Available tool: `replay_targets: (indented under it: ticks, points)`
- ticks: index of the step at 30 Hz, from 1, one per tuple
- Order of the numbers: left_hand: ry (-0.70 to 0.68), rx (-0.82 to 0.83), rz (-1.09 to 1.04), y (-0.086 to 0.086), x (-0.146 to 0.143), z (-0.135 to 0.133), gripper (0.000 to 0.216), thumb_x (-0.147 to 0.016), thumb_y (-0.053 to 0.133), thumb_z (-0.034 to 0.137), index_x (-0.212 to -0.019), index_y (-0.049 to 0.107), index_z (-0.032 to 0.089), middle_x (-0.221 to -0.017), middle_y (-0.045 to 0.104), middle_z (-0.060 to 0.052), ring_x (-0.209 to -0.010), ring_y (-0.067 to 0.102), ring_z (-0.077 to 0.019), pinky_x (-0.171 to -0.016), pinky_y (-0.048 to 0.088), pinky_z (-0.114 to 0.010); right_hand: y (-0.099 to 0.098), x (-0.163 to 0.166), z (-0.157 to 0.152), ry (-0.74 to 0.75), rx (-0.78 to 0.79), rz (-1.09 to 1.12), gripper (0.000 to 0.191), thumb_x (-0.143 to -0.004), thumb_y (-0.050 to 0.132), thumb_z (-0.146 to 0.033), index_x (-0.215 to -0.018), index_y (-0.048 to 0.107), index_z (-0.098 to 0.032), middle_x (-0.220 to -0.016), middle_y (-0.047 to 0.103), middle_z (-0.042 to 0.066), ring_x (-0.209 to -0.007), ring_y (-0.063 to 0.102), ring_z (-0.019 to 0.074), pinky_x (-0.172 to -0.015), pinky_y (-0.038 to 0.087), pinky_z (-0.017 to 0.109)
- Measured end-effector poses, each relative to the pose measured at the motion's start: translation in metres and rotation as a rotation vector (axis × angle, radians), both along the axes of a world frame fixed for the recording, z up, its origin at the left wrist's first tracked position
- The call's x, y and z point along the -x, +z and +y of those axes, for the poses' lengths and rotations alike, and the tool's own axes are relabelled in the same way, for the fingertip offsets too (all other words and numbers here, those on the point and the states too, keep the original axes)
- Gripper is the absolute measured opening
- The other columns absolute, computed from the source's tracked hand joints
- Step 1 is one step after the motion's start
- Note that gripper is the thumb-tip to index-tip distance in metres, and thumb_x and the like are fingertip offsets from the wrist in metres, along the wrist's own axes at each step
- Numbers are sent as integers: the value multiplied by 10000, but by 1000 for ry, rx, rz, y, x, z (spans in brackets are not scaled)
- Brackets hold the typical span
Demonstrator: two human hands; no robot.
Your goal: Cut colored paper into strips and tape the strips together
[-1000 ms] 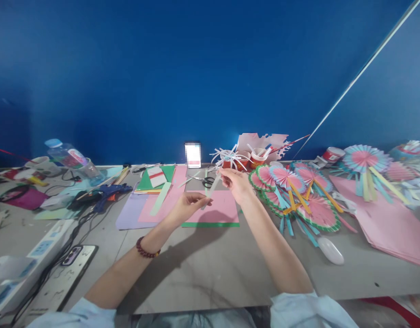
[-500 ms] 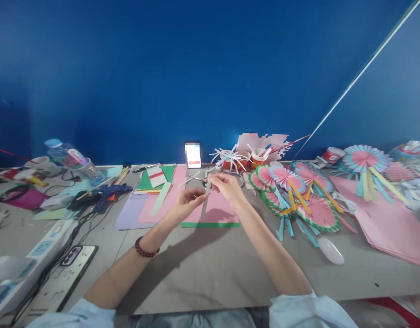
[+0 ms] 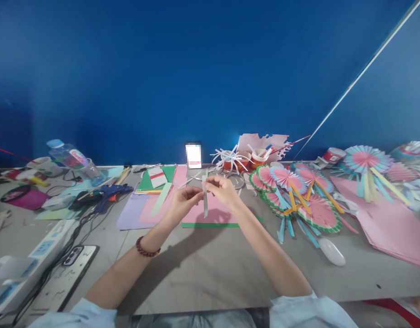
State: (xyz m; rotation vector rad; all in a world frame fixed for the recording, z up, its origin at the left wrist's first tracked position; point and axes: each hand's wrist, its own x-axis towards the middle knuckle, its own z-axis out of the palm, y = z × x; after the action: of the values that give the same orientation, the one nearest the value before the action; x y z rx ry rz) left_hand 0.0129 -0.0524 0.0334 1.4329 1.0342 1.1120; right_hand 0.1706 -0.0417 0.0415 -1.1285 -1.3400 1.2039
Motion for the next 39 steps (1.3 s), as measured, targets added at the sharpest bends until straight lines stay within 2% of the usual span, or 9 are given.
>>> replay_targets:
  ticks: [4, 7, 14, 25, 32, 39]
  points:
    - [110, -84, 15, 1, 6, 5, 228, -720, 682, 389, -749, 686, 163, -675, 650, -24, -593, 546, -116, -536, 427, -224, -1, 0, 2, 22, 4, 22, 272, -710, 714, -352, -910, 662, -175, -753, 654, 16, -657, 529, 132, -620, 395, 287]
    - [123, -74, -27, 3, 10, 8, 218, -725, 675, 375, -797, 697, 171, -714, 661, -20, -585, 532, -104, -533, 416, -219, -1, 1, 2, 66, -25, 19, 336, -716, 713, -319, -1010, 617, -189, -718, 645, -6, -648, 538, 126, -630, 398, 279]
    - [112, -26, -37, 4, 12, 10, 180, -703, 693, 344, -736, 690, 168, -675, 644, -14, -579, 519, -104, -542, 403, -228, 0, 1, 0, 139, -47, -19, 284, -722, 707, -300, -959, 577, -212, -711, 653, -20, -673, 594, 131, -686, 435, 283]
    - [121, -2, -27, 3, 12, 9, 141, -678, 675, 303, -695, 652, 164, -644, 601, 3, -578, 500, -100, -535, 382, -227, 4, 2, -2, 114, -47, -52, 258, -711, 714, -333, -894, 588, -201, -726, 640, -7, -693, 595, 144, -676, 446, 291]
    - [80, 65, -73, 0, 11, 10, 104, -666, 644, 260, -709, 621, 168, -614, 562, 28, -557, 489, -89, -510, 369, -207, 2, 1, -1, 122, -133, -112, 204, -768, 663, -371, -869, 619, -199, -784, 625, -5, -688, 560, 128, -650, 441, 273]
    - [70, 54, -73, 0, 13, 10, 82, -659, 636, 255, -675, 621, 175, -568, 548, 33, -554, 494, -98, -520, 377, -218, 1, -1, -2, 105, -180, -193, 185, -803, 623, -346, -887, 633, -182, -784, 632, 13, -676, 560, 135, -639, 449, 280]
